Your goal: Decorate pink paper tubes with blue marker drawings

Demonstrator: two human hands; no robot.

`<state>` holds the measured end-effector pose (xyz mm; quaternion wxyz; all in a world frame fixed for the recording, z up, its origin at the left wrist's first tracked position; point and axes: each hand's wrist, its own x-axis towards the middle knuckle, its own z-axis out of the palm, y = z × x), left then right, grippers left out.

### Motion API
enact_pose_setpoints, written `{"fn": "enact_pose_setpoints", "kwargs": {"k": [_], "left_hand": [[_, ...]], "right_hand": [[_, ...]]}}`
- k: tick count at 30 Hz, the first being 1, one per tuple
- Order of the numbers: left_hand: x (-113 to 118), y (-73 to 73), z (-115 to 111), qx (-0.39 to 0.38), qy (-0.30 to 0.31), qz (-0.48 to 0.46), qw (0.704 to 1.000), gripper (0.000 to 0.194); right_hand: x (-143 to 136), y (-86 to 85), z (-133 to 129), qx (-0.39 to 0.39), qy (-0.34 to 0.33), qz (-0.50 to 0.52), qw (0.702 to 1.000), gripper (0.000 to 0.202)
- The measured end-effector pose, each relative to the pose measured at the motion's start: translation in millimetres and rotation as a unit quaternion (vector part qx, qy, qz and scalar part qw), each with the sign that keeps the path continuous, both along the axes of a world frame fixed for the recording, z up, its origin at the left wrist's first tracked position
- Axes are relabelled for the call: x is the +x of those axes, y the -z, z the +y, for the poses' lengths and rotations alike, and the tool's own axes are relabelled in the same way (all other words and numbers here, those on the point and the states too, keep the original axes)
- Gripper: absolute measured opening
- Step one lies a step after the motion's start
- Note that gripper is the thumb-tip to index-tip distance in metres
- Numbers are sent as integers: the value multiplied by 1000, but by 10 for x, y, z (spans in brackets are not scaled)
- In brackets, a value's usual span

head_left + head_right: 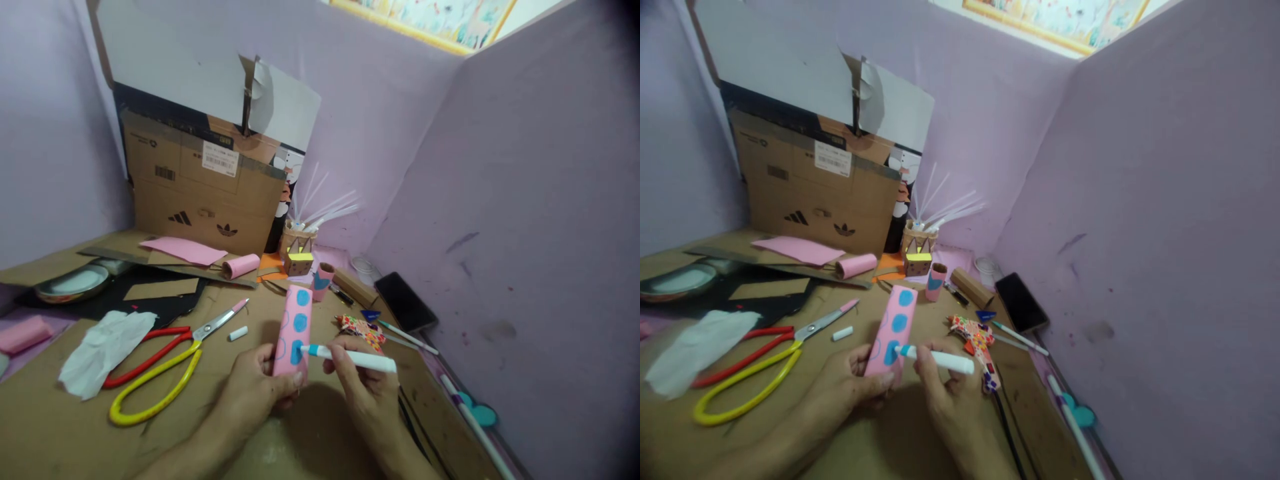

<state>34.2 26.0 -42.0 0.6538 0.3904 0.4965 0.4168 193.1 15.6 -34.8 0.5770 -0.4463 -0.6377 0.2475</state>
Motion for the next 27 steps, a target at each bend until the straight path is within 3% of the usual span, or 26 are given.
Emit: {"fn": "enact_pose_setpoints", "kwargs": {"k": [3, 6, 11, 15, 19, 23, 27], "left_hand": [[-5, 22, 2, 2, 2, 1, 1000, 39], [1, 26, -23, 24, 3, 17, 1000, 38], [20, -61, -103, 118, -28, 130, 984, 33], [21, -197, -157, 157, -42, 326, 931, 29], [46, -327, -222, 160, -21, 477, 864, 26], [110, -383, -297, 183, -5, 527, 830, 25], [111, -372, -321, 195, 5, 527, 827, 27]], "right_hand": [[13, -8, 48, 20, 35, 78, 996, 17], [3, -29, 117, -30, 69, 154, 985, 25], [-123, -13, 149, -151, -33, 257, 954, 45], [-310, 71, 116, -189, -110, 338, 915, 65], [-424, 188, 162, -164, -80, 365, 913, 81], [-402, 273, 216, -147, -51, 325, 933, 87], [-358, 226, 192, -146, -71, 303, 939, 80]]}}
